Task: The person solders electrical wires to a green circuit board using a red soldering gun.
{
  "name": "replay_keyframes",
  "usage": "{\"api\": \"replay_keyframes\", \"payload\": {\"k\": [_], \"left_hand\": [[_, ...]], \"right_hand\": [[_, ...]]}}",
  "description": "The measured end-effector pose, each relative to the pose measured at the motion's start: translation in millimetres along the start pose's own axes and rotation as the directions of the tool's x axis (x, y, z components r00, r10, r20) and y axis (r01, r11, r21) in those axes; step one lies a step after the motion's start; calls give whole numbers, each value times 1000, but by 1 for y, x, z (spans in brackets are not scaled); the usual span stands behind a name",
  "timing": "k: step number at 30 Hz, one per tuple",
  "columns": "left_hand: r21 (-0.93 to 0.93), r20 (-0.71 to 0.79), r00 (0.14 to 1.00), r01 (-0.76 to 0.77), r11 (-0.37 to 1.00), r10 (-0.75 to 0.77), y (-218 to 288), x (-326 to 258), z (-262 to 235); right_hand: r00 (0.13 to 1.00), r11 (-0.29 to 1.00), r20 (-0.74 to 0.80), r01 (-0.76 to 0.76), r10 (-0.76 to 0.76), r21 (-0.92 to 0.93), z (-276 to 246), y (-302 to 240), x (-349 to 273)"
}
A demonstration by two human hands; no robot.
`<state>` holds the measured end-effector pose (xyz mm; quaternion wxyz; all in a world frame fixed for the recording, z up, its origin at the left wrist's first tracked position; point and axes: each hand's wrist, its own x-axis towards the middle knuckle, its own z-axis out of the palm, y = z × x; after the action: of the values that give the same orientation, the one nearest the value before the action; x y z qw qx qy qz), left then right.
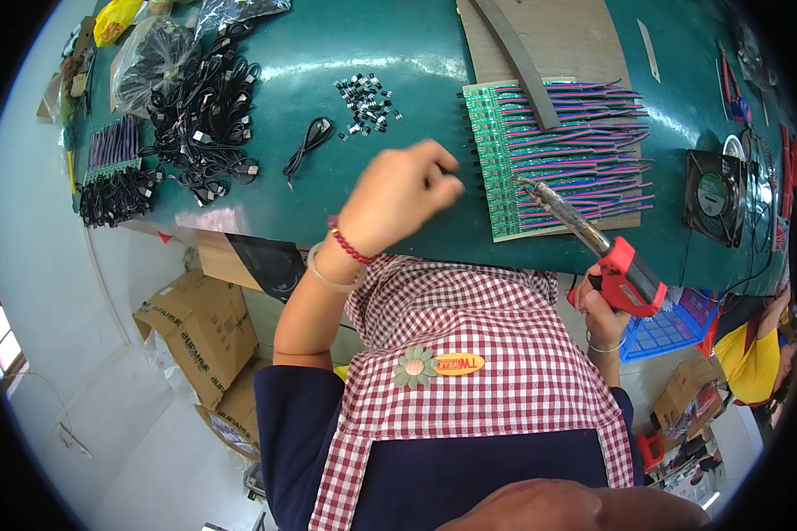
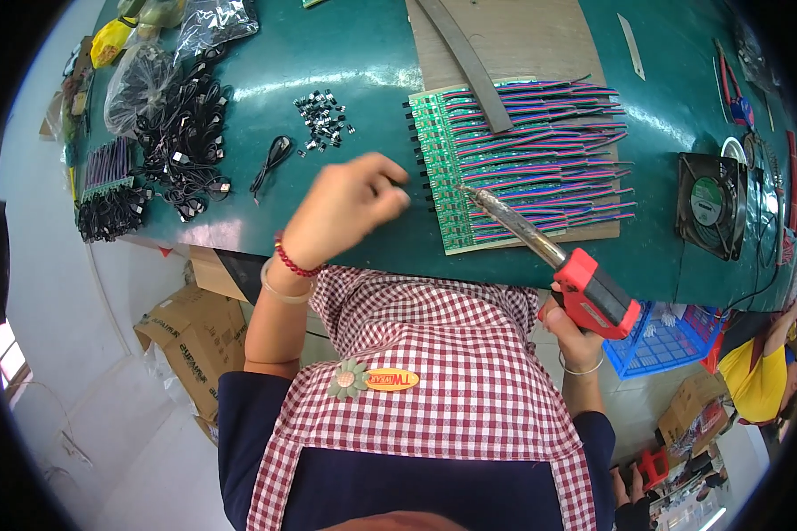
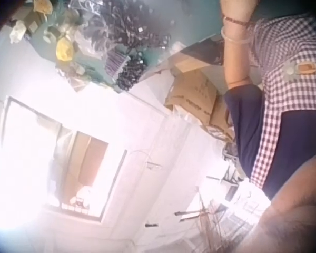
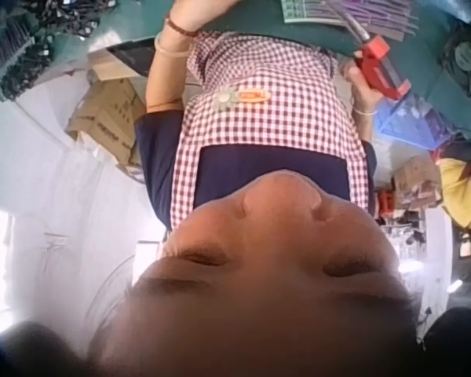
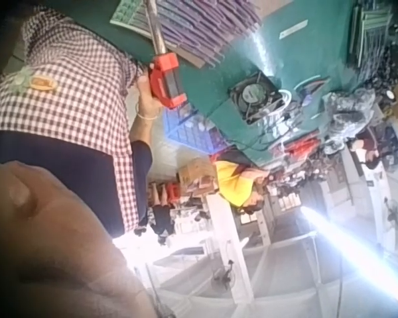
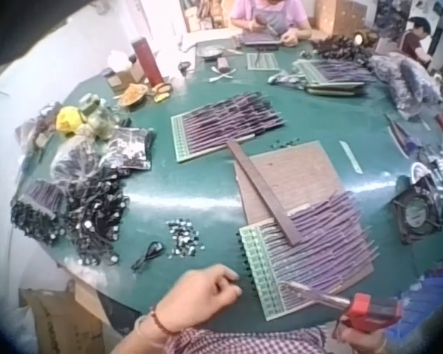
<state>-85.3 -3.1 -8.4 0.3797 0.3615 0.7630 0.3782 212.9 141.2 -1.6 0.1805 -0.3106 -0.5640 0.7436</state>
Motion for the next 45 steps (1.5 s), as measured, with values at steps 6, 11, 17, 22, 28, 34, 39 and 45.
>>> {"api": "replay_keyframes", "payload": {"k": [6,11,17,22,28,34,39,45], "left_hand": [[561,-411,903,143,816,123,-21,8,-27],[619,-443,852,67,782,278,-32,6,-19],[-599,-140,985,-5,800,-98,7,-10,0],[-809,35,998,59,586,-52,52,-48,52],[-749,-12,999,-28,662,29,49,-57,63],[-746,0,1000,-21,665,32,47,-57,63],[-609,24,1000,1,793,17,50,-57,55],[-265,52,986,-142,954,161,48,-54,42]], "right_hand": [[1000,999,-14,17,-16,31,3,-3,3],[999,997,-6,39,-38,72,8,-3,6],[995,969,8,91,-95,229,40,-12,21],[999,992,48,14,-20,123,96,-31,37],[965,982,254,-13,62,-189,90,-36,43],[972,979,212,-57,99,-194,91,-35,44],[980,914,189,26,56,-406,81,-20,39],[984,925,155,-21,86,-379,81,-14,38]]}}
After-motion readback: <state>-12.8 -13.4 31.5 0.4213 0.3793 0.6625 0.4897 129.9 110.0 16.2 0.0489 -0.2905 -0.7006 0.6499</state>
